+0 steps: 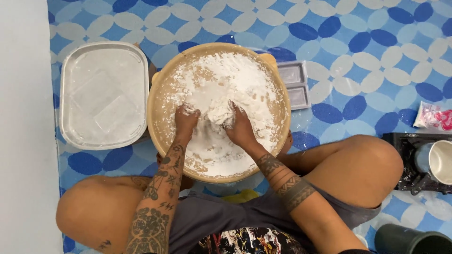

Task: Kneading and mixing dough by hand in a large wooden bowl.

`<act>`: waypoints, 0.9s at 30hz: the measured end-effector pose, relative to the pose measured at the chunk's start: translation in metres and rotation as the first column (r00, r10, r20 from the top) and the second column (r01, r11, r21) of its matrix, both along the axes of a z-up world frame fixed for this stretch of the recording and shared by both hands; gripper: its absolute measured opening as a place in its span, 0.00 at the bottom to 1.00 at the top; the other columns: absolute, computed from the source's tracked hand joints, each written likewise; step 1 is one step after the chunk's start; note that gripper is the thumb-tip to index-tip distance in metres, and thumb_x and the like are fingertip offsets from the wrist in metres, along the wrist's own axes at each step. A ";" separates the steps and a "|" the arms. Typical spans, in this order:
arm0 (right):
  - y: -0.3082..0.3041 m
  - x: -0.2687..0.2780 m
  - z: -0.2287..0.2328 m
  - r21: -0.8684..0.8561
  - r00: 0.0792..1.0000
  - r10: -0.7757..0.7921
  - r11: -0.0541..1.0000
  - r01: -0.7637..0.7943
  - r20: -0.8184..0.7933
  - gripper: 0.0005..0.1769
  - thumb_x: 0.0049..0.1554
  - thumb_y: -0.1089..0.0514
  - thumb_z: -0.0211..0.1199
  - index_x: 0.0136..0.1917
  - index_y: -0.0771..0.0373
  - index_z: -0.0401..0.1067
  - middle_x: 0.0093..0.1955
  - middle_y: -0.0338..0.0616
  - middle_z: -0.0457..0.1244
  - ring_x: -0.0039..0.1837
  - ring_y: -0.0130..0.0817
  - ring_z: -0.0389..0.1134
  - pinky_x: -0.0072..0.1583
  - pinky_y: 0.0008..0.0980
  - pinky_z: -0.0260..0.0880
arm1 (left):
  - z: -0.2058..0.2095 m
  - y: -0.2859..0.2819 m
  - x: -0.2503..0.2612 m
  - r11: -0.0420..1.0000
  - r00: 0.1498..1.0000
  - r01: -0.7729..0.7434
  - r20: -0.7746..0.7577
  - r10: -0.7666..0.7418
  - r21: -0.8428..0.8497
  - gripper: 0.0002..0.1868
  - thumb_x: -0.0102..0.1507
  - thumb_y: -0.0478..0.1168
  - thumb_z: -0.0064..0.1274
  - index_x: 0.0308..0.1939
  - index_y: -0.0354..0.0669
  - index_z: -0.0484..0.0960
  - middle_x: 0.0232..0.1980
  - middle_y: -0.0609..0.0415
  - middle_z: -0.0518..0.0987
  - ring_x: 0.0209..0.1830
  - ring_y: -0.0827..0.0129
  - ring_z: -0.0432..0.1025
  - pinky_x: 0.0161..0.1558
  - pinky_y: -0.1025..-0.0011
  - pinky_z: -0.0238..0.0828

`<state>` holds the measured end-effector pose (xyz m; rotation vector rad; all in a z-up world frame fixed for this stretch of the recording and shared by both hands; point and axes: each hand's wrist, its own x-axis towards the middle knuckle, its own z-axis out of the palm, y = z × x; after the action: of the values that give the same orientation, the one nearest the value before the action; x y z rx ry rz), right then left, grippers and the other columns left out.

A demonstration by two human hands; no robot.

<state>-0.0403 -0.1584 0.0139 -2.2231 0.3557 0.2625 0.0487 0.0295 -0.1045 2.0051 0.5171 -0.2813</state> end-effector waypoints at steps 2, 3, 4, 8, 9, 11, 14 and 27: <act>-0.004 0.007 0.007 0.026 1.000 0.013 1.000 -0.013 -0.007 0.48 0.53 0.56 0.67 0.81 0.62 0.49 0.74 0.73 0.52 0.74 0.69 0.57 0.74 0.57 0.59 | 0.020 0.001 0.005 0.996 0.999 -0.045 0.014 0.046 -0.074 0.38 0.53 0.49 0.65 0.65 0.40 0.74 0.63 0.35 0.75 0.67 0.43 0.69 0.66 0.54 0.66; -0.007 0.011 0.010 0.049 1.000 0.021 0.999 -0.020 -0.017 0.49 0.52 0.56 0.67 0.82 0.59 0.48 0.73 0.71 0.54 0.75 0.65 0.57 0.74 0.55 0.59 | 0.029 0.001 0.007 0.985 0.996 -0.084 0.024 0.089 -0.152 0.40 0.53 0.49 0.64 0.68 0.42 0.72 0.62 0.37 0.77 0.66 0.45 0.70 0.64 0.56 0.67; -0.013 0.010 -0.006 0.051 1.000 0.026 0.998 -0.025 -0.018 0.49 0.52 0.56 0.67 0.82 0.59 0.48 0.73 0.71 0.54 0.75 0.65 0.57 0.74 0.55 0.59 | 0.046 -0.013 0.002 0.985 0.995 -0.089 0.023 0.094 -0.150 0.40 0.53 0.49 0.64 0.68 0.42 0.72 0.62 0.37 0.77 0.66 0.45 0.70 0.64 0.56 0.67; -0.032 0.015 -0.022 0.579 0.976 -0.153 0.787 0.215 -0.154 0.43 0.53 0.51 0.62 0.80 0.58 0.55 0.77 0.64 0.54 0.77 0.64 0.54 0.74 0.61 0.54 | 0.101 -0.041 -0.024 0.952 0.874 0.305 0.407 -0.265 -0.036 0.21 0.48 0.36 0.60 0.46 0.45 0.78 0.42 0.45 0.78 0.42 0.53 0.75 0.44 0.62 0.71; -0.036 0.017 -0.015 0.708 0.941 -0.196 0.621 0.336 -0.274 0.40 0.57 0.42 0.57 0.79 0.56 0.58 0.78 0.58 0.53 0.80 0.64 0.50 0.73 0.67 0.51 | 0.112 -0.043 -0.033 0.863 0.640 0.449 0.591 -0.491 0.230 0.22 0.41 0.33 0.61 0.40 0.41 0.79 0.41 0.45 0.77 0.48 0.48 0.74 0.53 0.59 0.69; -0.027 0.020 0.003 0.702 0.948 -0.171 0.639 0.315 -0.270 0.42 0.58 0.38 0.56 0.80 0.55 0.55 0.80 0.60 0.49 0.80 0.67 0.48 0.73 0.67 0.51 | 0.104 -0.051 -0.047 0.794 0.642 0.494 0.467 -0.608 0.355 0.37 0.43 0.43 0.65 0.54 0.38 0.72 0.52 0.37 0.73 0.59 0.40 0.65 0.61 0.47 0.59; -0.024 0.022 0.008 0.684 0.958 -0.129 0.676 0.273 -0.255 0.45 0.60 0.31 0.54 0.82 0.56 0.51 0.82 0.64 0.43 0.80 0.71 0.46 0.73 0.68 0.50 | 0.102 -0.056 -0.049 0.654 0.605 0.592 0.276 -0.747 0.470 0.56 0.45 0.57 0.70 0.71 0.37 0.61 0.70 0.29 0.63 0.73 0.32 0.53 0.72 0.35 0.41; -0.021 0.036 0.000 0.369 0.985 -0.041 0.924 0.100 -0.165 0.37 0.46 0.56 0.71 0.70 0.57 0.72 0.63 0.53 0.69 0.65 0.49 0.69 0.65 0.45 0.68 | 0.066 -0.036 -0.043 0.556 0.479 0.714 0.282 -0.831 0.425 0.31 0.66 0.36 0.47 0.74 0.42 0.60 0.75 0.34 0.59 0.75 0.37 0.56 0.72 0.42 0.53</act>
<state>-0.0047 -0.1793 0.0137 -1.8124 0.4295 0.4288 0.0060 -0.0069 -0.0388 2.3480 -0.7813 -0.2810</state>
